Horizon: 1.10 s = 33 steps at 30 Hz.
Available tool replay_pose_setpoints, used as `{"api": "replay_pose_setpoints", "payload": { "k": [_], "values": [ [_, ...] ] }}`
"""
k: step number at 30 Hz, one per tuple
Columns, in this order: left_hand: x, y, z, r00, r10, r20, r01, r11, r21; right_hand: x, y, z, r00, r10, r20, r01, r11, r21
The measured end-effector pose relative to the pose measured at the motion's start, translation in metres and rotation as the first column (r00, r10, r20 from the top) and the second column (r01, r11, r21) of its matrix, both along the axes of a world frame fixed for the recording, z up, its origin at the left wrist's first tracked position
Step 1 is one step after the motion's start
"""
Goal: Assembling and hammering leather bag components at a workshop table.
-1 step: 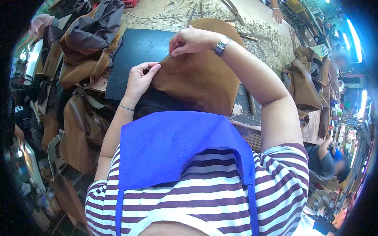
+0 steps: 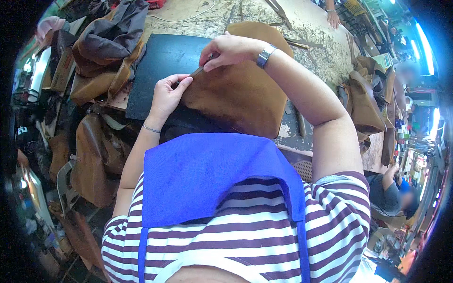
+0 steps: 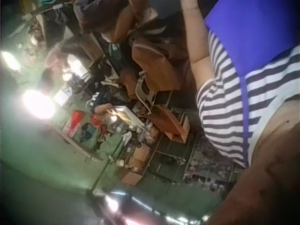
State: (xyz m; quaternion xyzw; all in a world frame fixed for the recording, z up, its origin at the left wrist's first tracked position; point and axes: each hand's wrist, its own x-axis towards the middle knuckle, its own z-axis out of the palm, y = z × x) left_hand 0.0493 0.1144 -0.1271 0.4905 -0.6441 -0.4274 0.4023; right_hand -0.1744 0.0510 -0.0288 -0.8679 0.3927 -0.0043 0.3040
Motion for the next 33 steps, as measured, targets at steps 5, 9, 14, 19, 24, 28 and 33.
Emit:
{"api": "replay_pose_setpoints", "payload": {
  "k": [5,9,14,19,24,28,33],
  "values": [
    [-0.004,0.001,-0.004,1.0,-0.014,-0.012,0.014,1.0,0.01,0.006,0.004,0.006,0.996,0.039,-0.078,-0.038,0.999,0.019],
    [-0.005,0.002,-0.007,1.0,-0.015,-0.024,0.015,1.0,0.014,0.009,0.009,0.003,0.996,0.025,-0.085,-0.027,0.999,-0.029],
    [-0.007,0.004,-0.005,0.999,-0.03,-0.02,0.031,0.998,0.055,0.01,0.009,-0.002,0.998,0.046,-0.053,-0.046,0.999,0.005],
    [-0.008,0.004,0.002,0.996,-0.057,-0.068,0.066,0.987,0.147,0.016,0.012,-0.004,0.999,0.051,-0.01,-0.051,0.998,0.043],
    [0.002,0.016,0.007,1.0,0.012,0.025,-0.009,0.992,-0.127,0.01,0.011,-0.006,0.999,0.023,-0.035,-0.02,0.997,0.075],
    [0.007,0.021,0.01,0.998,-0.022,0.05,0.026,0.997,-0.077,0.007,0.01,-0.014,1.0,0.011,0.014,-0.012,0.997,0.074],
    [0.007,0.015,0.002,0.977,-0.062,-0.206,0.109,0.968,0.227,0.011,0.013,-0.015,1.0,0.005,-0.012,-0.004,0.998,0.067]
  ]
}}
